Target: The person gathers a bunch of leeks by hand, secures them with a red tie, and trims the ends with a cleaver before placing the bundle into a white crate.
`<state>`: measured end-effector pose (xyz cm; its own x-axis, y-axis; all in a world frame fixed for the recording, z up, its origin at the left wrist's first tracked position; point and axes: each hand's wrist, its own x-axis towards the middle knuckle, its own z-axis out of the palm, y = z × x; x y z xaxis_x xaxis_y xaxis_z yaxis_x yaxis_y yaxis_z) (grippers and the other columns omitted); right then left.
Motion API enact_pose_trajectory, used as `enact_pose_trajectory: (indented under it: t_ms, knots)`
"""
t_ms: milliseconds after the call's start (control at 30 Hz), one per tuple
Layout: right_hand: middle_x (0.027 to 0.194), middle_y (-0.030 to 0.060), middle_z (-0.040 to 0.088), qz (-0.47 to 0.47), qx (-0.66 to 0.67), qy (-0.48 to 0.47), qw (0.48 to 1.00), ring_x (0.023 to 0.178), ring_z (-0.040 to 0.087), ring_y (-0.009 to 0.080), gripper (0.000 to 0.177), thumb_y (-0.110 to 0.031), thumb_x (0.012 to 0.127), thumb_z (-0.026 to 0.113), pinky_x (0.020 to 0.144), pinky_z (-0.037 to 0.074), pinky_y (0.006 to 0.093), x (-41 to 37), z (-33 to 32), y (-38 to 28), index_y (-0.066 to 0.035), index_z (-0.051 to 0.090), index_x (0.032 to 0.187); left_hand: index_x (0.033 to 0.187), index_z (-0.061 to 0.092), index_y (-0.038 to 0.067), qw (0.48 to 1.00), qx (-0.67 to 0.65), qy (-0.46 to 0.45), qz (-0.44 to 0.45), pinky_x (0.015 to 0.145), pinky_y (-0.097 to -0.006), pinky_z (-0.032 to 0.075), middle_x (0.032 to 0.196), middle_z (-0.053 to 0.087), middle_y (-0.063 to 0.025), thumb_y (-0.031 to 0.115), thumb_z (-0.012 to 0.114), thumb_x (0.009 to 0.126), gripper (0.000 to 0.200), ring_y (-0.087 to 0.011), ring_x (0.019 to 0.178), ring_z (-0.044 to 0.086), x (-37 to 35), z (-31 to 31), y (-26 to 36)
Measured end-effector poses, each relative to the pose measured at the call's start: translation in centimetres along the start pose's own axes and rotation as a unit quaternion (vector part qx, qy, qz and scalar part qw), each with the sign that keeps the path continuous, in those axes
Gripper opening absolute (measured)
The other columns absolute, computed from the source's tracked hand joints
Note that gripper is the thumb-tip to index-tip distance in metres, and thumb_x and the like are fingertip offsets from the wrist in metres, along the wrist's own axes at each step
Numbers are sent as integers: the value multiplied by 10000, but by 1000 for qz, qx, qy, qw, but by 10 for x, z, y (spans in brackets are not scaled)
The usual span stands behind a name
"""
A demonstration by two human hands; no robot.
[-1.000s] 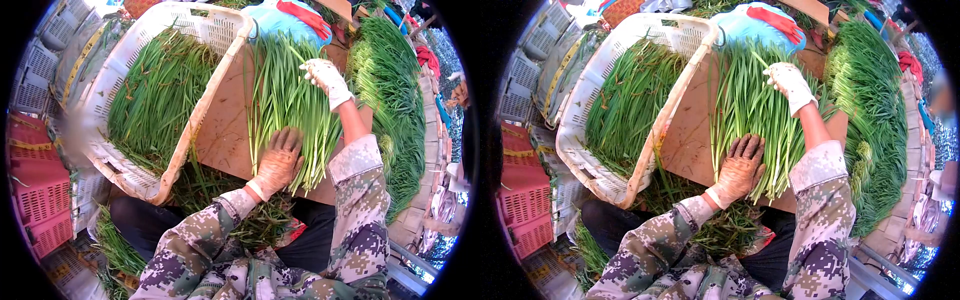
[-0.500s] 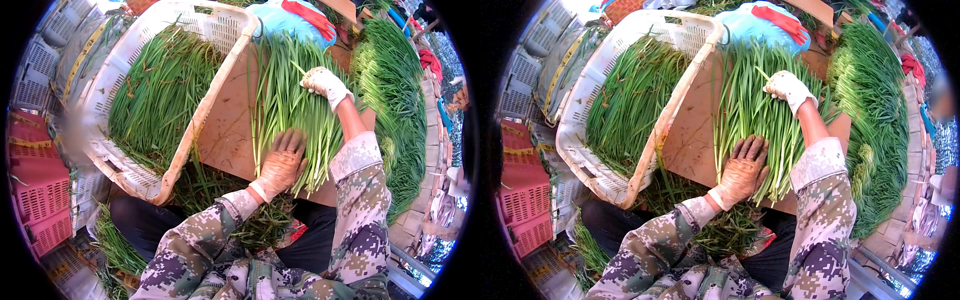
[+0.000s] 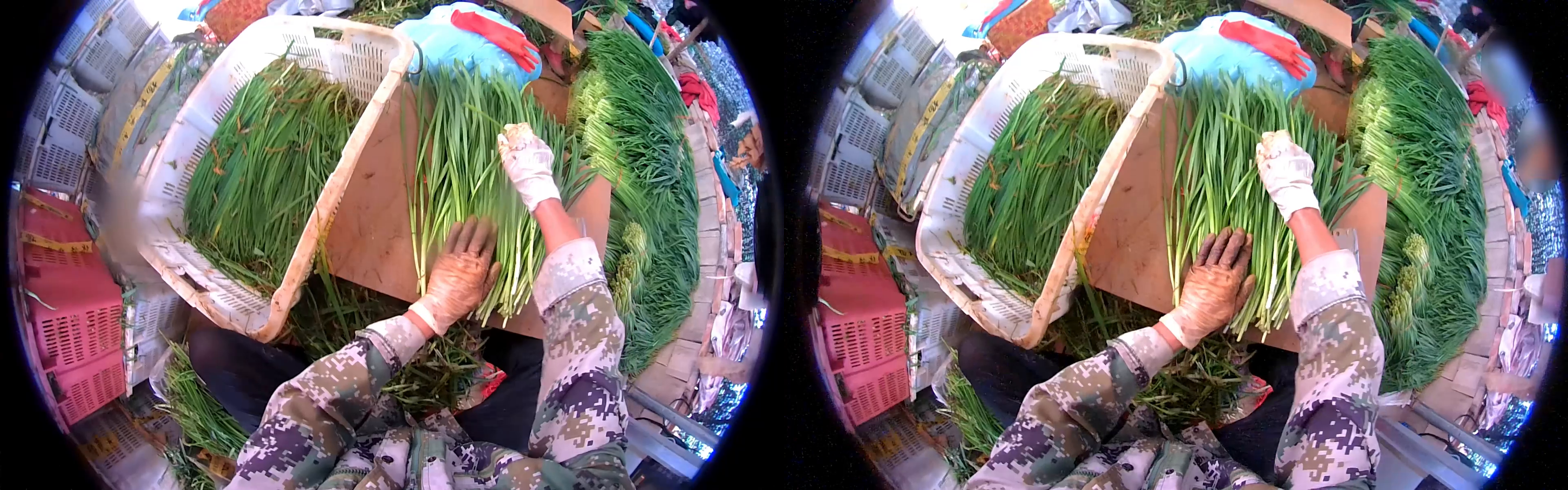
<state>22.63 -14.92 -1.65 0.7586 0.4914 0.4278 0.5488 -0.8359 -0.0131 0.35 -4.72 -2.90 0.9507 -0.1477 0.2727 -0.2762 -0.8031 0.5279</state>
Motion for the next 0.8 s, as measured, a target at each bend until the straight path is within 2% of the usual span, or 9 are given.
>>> enact_pose_trajectory:
  t_ms: [133,200,333,533,567,600,633,667,800]
  knots:
    - [709,141,611,126,60,74,987,641,588,308,243,-269,896,560,621,486,410,29,-12,15,-34,595,842,1375,387,-7,1000,4,-10,0,1125,-447,212,1406,381,-191,297,503,898,578,-340,1317,340,2,-4,0]
    - [688,84,619,206,336,82,915,532,533,185,199,-223,901,578,506,437,322,36,-46,25,-28,619,908,1382,381,-4,1000,16,-17,1,1127,-444,210,1410,380,-189,303,490,902,580,-342,1318,339,2,-7,0]
    - [773,-5,638,258,583,91,765,515,434,28,186,-159,906,583,448,319,201,14,-170,6,-26,632,1025,1417,335,19,999,44,-22,1,1133,-439,201,1418,366,-192,322,465,919,598,-338,1333,319,4,-6,-2]
    - [804,18,651,288,616,-88,728,582,532,49,140,-168,933,573,490,416,186,-138,-273,-91,-51,621,993,1459,269,89,997,67,11,21,1122,-445,238,1412,339,-180,296,563,882,680,-331,1324,312,5,-16,-10]
    - [820,29,648,277,697,-134,648,606,548,53,146,-147,942,555,497,434,190,-173,-252,-99,-43,596,1036,1459,275,99,997,58,29,35,1104,-449,267,1399,348,-180,262,591,861,696,-342,1304,330,4,-25,-12]
    - [766,59,663,354,781,-197,475,574,592,119,142,-163,921,552,491,473,254,-215,-211,-113,-48,577,1000,1459,280,109,996,50,45,50,1087,-454,295,1385,358,-181,229,620,840,716,-352,1285,348,2,-34,-13]
    - [735,80,664,154,521,-313,779,558,607,170,131,-172,895,548,494,487,298,-256,-196,-128,-59,576,954,1444,304,91,994,64,60,69,1055,-458,329,1360,385,-179,194,623,829,701,-358,1253,380,-4,-44,-16]
    - [703,102,665,-72,143,-358,920,541,621,222,122,-182,868,545,498,502,342,-280,-188,-138,-70,574,908,1419,347,79,994,58,59,72,1039,-459,343,1325,421,-181,191,615,830,656,-368,1227,404,-7,-56,-19]
    - [646,74,612,2,174,-276,945,601,627,286,173,-253,829,579,559,513,391,-298,-177,-135,-88,609,874,1308,449,7,992,128,16,17,1001,-465,358,1234,488,-193,193,602,799,562,-365,1162,450,-29,-82,-44]
